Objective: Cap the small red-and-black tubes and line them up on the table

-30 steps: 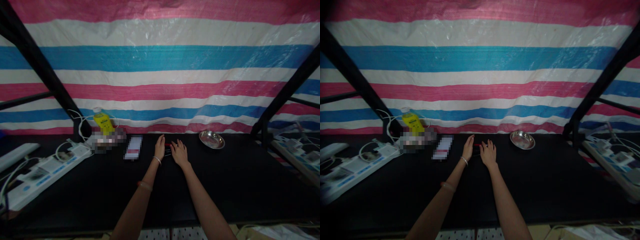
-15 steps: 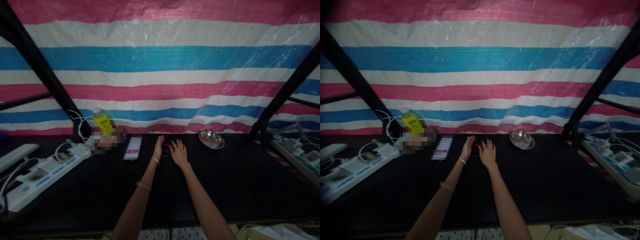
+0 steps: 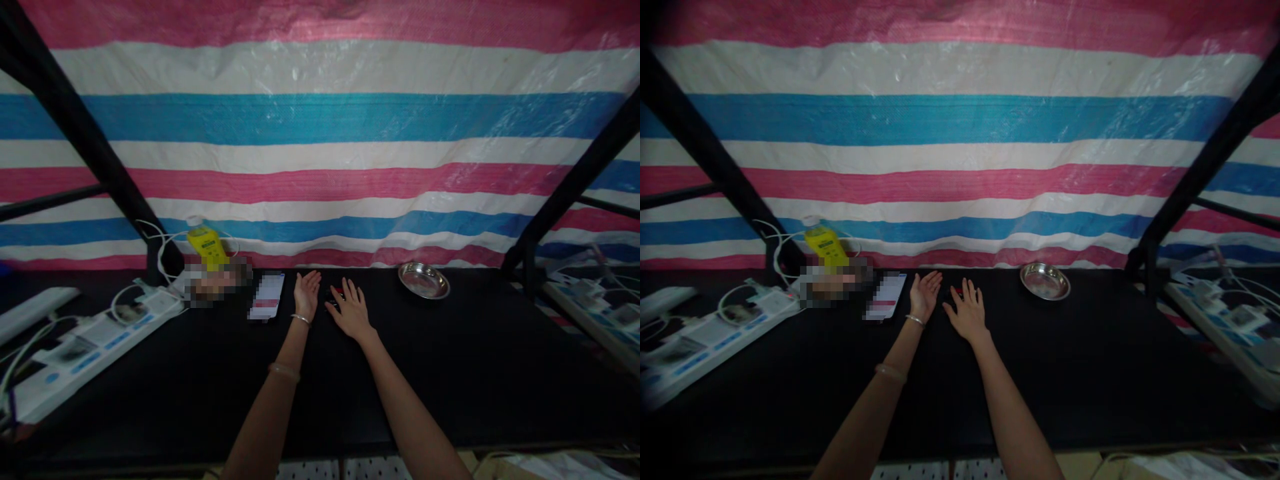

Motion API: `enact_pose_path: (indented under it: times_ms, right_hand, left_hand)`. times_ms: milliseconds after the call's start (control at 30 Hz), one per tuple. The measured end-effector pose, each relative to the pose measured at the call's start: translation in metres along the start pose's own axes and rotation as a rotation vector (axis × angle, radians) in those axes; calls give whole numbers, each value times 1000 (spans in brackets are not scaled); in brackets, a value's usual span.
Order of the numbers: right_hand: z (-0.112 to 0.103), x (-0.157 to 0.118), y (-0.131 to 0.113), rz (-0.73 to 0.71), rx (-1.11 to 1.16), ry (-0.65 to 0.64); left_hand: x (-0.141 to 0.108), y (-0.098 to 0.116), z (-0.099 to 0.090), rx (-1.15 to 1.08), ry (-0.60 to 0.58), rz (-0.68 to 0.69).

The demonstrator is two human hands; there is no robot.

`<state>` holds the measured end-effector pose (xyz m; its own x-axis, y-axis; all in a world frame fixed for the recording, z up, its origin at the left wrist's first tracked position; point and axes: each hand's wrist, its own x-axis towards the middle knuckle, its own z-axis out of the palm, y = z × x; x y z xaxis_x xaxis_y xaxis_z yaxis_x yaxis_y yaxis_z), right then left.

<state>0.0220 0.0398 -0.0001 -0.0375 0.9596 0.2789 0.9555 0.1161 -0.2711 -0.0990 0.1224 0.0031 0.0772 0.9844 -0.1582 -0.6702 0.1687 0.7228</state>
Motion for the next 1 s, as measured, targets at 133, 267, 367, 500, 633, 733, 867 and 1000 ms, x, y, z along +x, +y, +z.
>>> enact_pose_path:
  times_ms: [133,267,367,500,633,733,867,1000]
  right_hand:
    - [2,-4,-6,45,-26,-4]
    - [4,-13,-10,57,-33,-3]
    - [5,-18,-11,55,-18,-12]
    - [0,-17,-12,50,40,33]
    - [-14,-20,-25,-51,160,147]
    - [-26,-34,-46,-305,265,160]
    - [-37,-52,-72,-630,318,27]
    - [-45,-57,-83,-710,252,-90]
  left_hand:
    - [0,0,0,7,0,-8]
    - [0,0,1,5,-1,-5]
    - [0,0,0,14,1,-1]
    - [2,-1,-3,26,-13,4]
    - [7,-3,-8,38,-7,3]
    - [12,-5,-10,54,15,-38]
    - [16,-7,-13,55,8,-28]
    - [17,-5,-14,71,8,-78]
